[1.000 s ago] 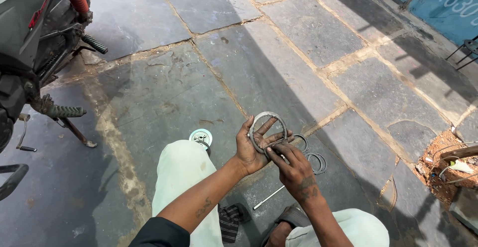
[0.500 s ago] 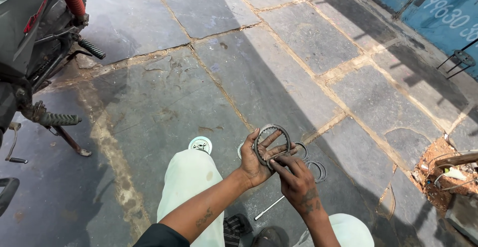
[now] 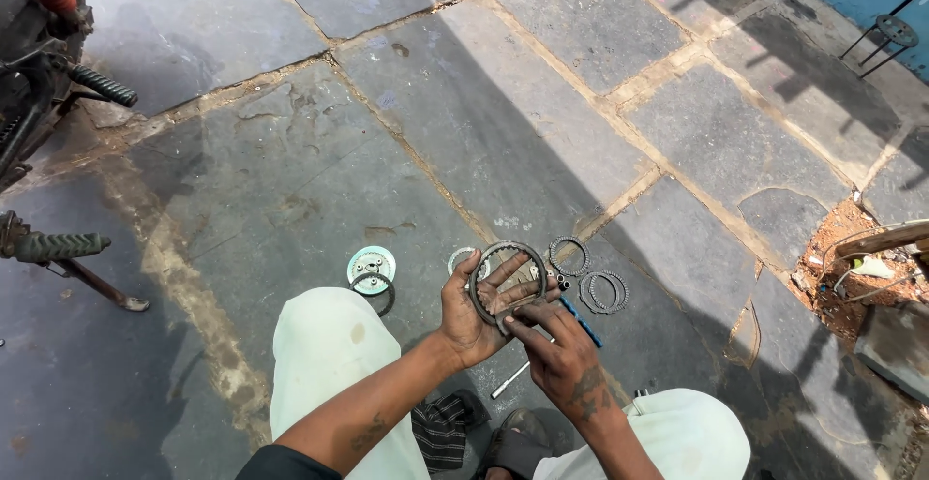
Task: The person sits on the ground with motorcycle clutch plates and small parts laid out on the pavement. They wipe a friction plate with a cloth, then hold a steel plate and run their fingers around its toothed edge, working around the ring.
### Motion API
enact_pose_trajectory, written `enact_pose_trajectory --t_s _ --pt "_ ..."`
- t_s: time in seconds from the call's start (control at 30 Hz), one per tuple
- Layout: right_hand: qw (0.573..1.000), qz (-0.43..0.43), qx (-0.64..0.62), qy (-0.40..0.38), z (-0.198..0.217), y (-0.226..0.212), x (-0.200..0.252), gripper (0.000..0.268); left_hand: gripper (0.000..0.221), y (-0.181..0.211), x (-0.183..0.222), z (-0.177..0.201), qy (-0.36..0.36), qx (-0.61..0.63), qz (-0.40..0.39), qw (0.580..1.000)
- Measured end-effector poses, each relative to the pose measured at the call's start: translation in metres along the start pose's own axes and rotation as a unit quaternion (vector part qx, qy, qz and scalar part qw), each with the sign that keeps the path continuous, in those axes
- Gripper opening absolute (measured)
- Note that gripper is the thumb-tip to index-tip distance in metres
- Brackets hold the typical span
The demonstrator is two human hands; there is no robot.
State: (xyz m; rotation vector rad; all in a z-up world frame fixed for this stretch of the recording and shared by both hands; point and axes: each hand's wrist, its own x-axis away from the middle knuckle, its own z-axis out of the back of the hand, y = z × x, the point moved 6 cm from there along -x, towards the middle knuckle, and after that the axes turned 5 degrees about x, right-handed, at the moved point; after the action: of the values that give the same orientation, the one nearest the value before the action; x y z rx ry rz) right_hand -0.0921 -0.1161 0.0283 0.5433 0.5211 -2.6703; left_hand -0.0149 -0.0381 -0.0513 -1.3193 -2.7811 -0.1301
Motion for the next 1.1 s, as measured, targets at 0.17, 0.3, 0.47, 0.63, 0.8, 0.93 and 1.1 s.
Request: enact_pose_trajectory --t_s 0.17,0.3,0.47,0.63,0.8,0.93,1.1 --pt "0.999 0.028 0.028 0.022 -0.006 0.002 -0.003 0.043 0.088 0.005 -0.011 -0.001 -0.014 -0.007 0.007 1.0" --pt "0.997 0.053 0.033 0.044 -0.01 0.0 -0.009 0.037 0.087 0.012 -0.02 0.002 -0.024 0.006 -0.012 1.0" --pt "0.99 0.082 0.079 0.08 -0.006 0.008 -0.012 0.032 0.082 0.016 -0.023 -0.001 -0.042 0.058 -0.003 0.997" --pt "0.987 0.069 0.1 0.108 -0.015 0.013 -0.001 0.031 0.082 0.014 -0.018 -0.008 -0.069 0.037 -0.009 0.997" --pt "0.98 0.076 0.149 0.111 -0.019 0.023 0.005 0.031 0.081 0.016 -0.012 -0.013 -0.057 0.037 -0.014 0.998" --pt "0.979 0.044 0.143 0.141 -0.009 0.027 0.009 0.026 0.08 0.015 -0.005 -0.02 -0.059 0.03 -0.011 0.998" --pt "0.979 0.097 0.141 0.113 -0.015 0.019 0.014 0.032 0.08 0.013 -0.004 -0.016 -0.057 0.028 -0.015 0.998"
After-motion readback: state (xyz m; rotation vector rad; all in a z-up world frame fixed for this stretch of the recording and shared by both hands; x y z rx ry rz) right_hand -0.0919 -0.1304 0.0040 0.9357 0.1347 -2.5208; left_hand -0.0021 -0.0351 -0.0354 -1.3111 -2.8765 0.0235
